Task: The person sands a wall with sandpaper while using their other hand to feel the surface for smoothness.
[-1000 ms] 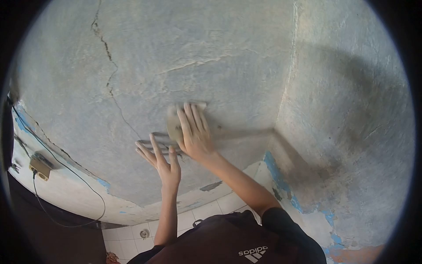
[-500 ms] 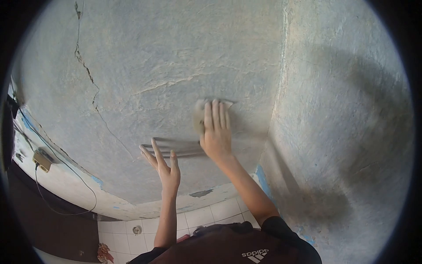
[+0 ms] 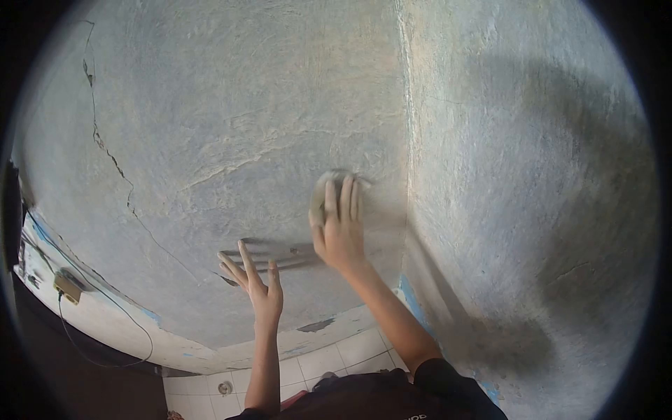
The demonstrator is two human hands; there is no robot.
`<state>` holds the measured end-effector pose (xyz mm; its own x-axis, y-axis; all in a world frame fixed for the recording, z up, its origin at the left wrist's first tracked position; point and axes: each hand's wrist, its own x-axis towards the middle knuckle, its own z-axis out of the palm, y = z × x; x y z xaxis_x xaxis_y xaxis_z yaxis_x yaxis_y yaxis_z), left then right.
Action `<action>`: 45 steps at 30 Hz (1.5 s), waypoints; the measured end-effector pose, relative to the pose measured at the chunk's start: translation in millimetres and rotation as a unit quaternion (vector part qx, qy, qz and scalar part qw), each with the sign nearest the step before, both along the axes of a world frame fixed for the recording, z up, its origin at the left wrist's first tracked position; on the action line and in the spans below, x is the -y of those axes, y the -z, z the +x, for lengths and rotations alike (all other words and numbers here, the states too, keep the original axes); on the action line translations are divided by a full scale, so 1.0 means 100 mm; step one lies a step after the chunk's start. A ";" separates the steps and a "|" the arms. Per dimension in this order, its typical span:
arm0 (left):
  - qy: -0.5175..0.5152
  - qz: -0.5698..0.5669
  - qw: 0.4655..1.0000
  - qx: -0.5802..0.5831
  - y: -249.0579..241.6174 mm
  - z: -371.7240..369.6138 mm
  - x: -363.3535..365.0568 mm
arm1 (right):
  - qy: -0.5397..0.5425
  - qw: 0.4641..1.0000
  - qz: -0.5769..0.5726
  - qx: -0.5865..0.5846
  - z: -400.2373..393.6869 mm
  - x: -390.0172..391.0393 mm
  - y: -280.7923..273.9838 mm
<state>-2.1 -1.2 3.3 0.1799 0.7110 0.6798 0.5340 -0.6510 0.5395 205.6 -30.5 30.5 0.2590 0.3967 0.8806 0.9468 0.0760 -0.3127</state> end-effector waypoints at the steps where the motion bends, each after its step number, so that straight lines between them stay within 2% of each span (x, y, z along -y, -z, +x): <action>1: 0.006 -0.002 1.000 -0.004 0.00 -0.02 -0.01 | 0.001 1.000 0.002 -0.002 0.02 -0.01 -0.06; 4: 0.010 -0.002 1.000 -0.009 0.02 -0.06 0.01 | -0.023 0.998 -0.005 -0.056 -0.01 0.01 -0.06; 5: 0.000 0.004 1.000 -0.015 0.02 -0.04 -0.02 | -0.020 0.999 -0.001 -0.051 -0.07 0.03 0.11; 7: -0.005 0.019 0.999 -0.028 0.05 -0.06 -0.03 | -0.039 0.996 -0.078 -0.022 -0.30 0.03 0.57; 9: 0.002 0.006 1.000 -0.018 -0.02 -0.02 0.01 | -0.039 0.995 -0.087 -0.034 -0.36 0.07 0.64; 11: -0.012 0.033 0.999 -0.042 -0.06 0.02 -0.02 | -0.037 0.995 -0.087 -0.031 -0.21 0.04 0.51; 13: -0.030 0.055 0.995 -0.075 -0.11 0.00 -0.04 | -0.002 0.999 -0.017 -0.027 0.01 0.02 -0.06; 16: -0.037 0.099 0.989 -0.104 -0.37 0.15 -0.06 | 0.010 0.999 0.032 -0.025 0.27 -0.04 -0.42; 19: -0.041 0.109 0.985 -0.126 -0.56 0.30 -0.07 | 0.012 1.000 0.018 -0.019 0.15 -0.05 -0.17; 21: -0.022 0.116 0.986 -0.117 -0.59 0.40 -0.10 | 0.013 1.000 0.013 -0.018 0.03 -0.06 0.29; 23: -0.032 0.123 0.984 -0.128 -0.63 0.49 -0.13 | -0.024 0.997 -0.063 -0.028 -0.01 0.03 0.53; 25: -0.035 0.129 0.983 -0.123 -0.61 0.54 -0.17 | -0.022 0.998 -0.054 -0.015 0.11 0.05 0.32; 27: -0.040 0.128 0.983 -0.122 -0.57 0.53 -0.18 | 0.000 0.999 0.019 -0.027 0.27 0.03 -0.11; 28: -0.043 0.138 0.982 -0.123 -0.56 0.53 -0.20 | -0.002 0.999 0.014 -0.029 0.35 0.00 -0.27; 30: -0.047 0.151 0.980 -0.120 -0.55 0.52 -0.21 | 0.008 0.999 0.043 -0.024 0.43 -0.01 -0.39; 33: -0.062 0.157 0.975 -0.145 -0.52 0.48 -0.23 | 0.000 0.998 -0.001 -0.056 0.12 -0.06 -0.03; 35: -0.072 0.167 0.973 -0.145 -0.47 0.47 -0.27 | -0.005 1.000 -0.022 -0.021 -0.04 -0.05 0.41; 37: -0.095 0.174 0.962 -0.190 -0.42 0.41 -0.28 | -0.025 0.996 -0.081 0.017 -0.12 0.03 0.54; 38: -0.097 0.165 0.962 -0.193 -0.38 0.37 -0.26 | -0.028 0.998 -0.063 0.015 -0.06 -0.01 0.57; 39: -0.093 0.149 0.964 -0.200 -0.36 0.35 -0.24 | -0.032 0.997 -0.071 0.015 -0.01 -0.01 0.46; 41: -0.097 0.139 0.964 -0.204 -0.33 0.27 -0.24 | -0.020 1.000 -0.004 -0.007 0.05 -0.04 0.06; 43: -0.083 0.123 0.969 -0.199 -0.26 0.19 -0.22 | -0.013 1.000 0.014 -0.005 0.15 -0.06 -0.23; 45: -0.081 0.113 0.972 -0.189 -0.19 0.09 -0.19 | 0.000 1.000 0.028 0.001 0.14 -0.08 -0.28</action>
